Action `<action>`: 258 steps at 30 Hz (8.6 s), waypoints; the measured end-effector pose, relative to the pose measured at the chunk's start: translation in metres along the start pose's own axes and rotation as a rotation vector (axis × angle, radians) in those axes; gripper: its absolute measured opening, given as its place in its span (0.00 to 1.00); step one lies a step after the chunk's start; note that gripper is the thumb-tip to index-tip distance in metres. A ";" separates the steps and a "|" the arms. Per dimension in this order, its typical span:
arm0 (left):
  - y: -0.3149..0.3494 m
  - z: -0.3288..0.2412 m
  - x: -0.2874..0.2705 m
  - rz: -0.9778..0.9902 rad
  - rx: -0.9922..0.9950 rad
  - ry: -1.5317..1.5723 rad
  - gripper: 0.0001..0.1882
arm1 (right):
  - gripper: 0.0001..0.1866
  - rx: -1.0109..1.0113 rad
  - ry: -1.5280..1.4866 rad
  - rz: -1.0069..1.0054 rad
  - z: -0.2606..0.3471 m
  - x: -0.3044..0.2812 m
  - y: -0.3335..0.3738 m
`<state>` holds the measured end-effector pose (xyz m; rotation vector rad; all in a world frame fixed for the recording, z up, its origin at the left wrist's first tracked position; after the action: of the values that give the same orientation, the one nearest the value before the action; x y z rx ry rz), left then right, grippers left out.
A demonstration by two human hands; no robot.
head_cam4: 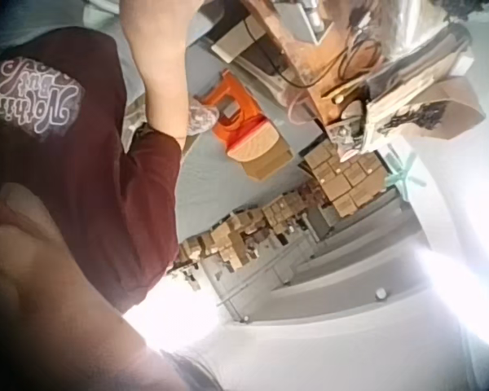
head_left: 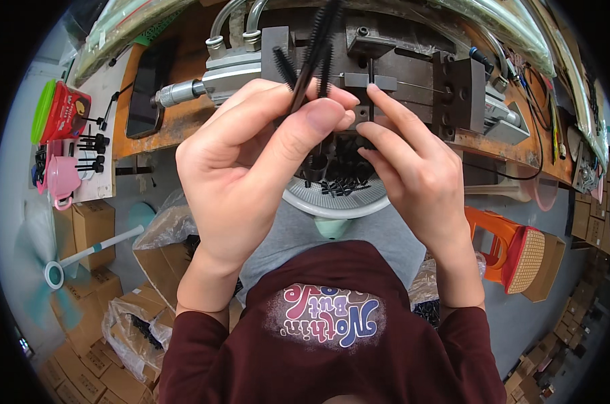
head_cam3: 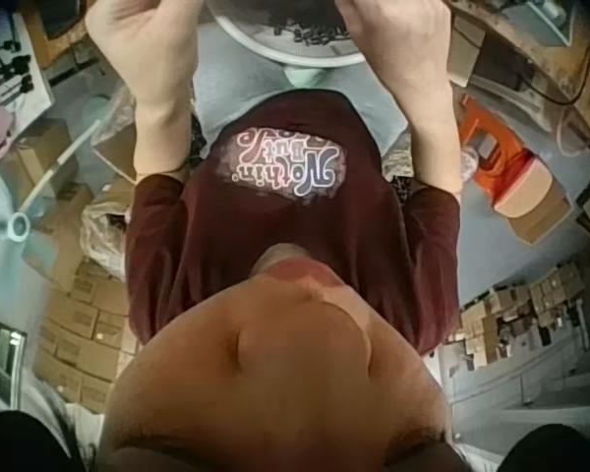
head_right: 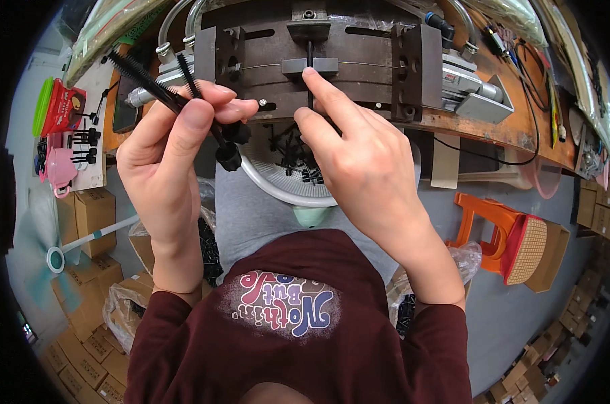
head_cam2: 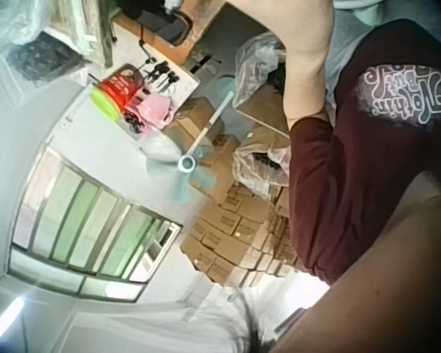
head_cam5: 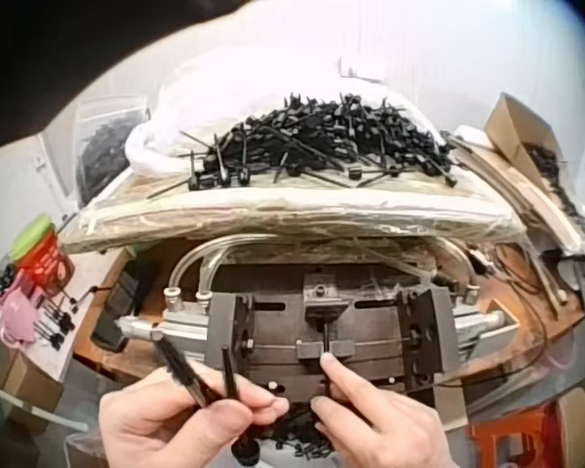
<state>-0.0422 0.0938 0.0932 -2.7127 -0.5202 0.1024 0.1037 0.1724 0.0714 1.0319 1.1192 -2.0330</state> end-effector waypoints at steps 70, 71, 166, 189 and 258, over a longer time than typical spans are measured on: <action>0.009 0.019 0.015 -0.012 -0.193 -0.006 0.18 | 0.18 -0.002 -0.221 -0.121 0.003 -0.028 0.006; 0.009 0.020 0.014 0.063 -0.246 0.149 0.20 | 0.17 0.027 -0.221 -0.125 -0.004 -0.022 0.004; 0.142 0.165 -0.002 -0.050 -0.855 0.187 0.09 | 0.10 0.589 -0.151 0.517 -0.133 0.236 0.110; 0.152 0.182 0.003 0.032 -0.858 0.165 0.07 | 0.16 0.676 -0.013 0.551 -0.142 0.261 0.102; 0.125 0.096 0.027 0.211 -0.384 -0.340 0.16 | 0.11 0.994 -1.586 0.166 -0.045 0.125 0.125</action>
<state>0.0122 0.0292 -0.0428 -3.1406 -0.3722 0.5838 0.1511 0.1376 -0.1008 -0.3502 -0.7967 -2.2643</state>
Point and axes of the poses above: each hand's wrist, its own y-axis away from the middle knuckle, its own x-axis out of the palm, z = x × y, the point moved 6 cm from there along -y, towards the middle knuckle, and after that the axes turned 5 degrees about z, right-handed, at the moved point
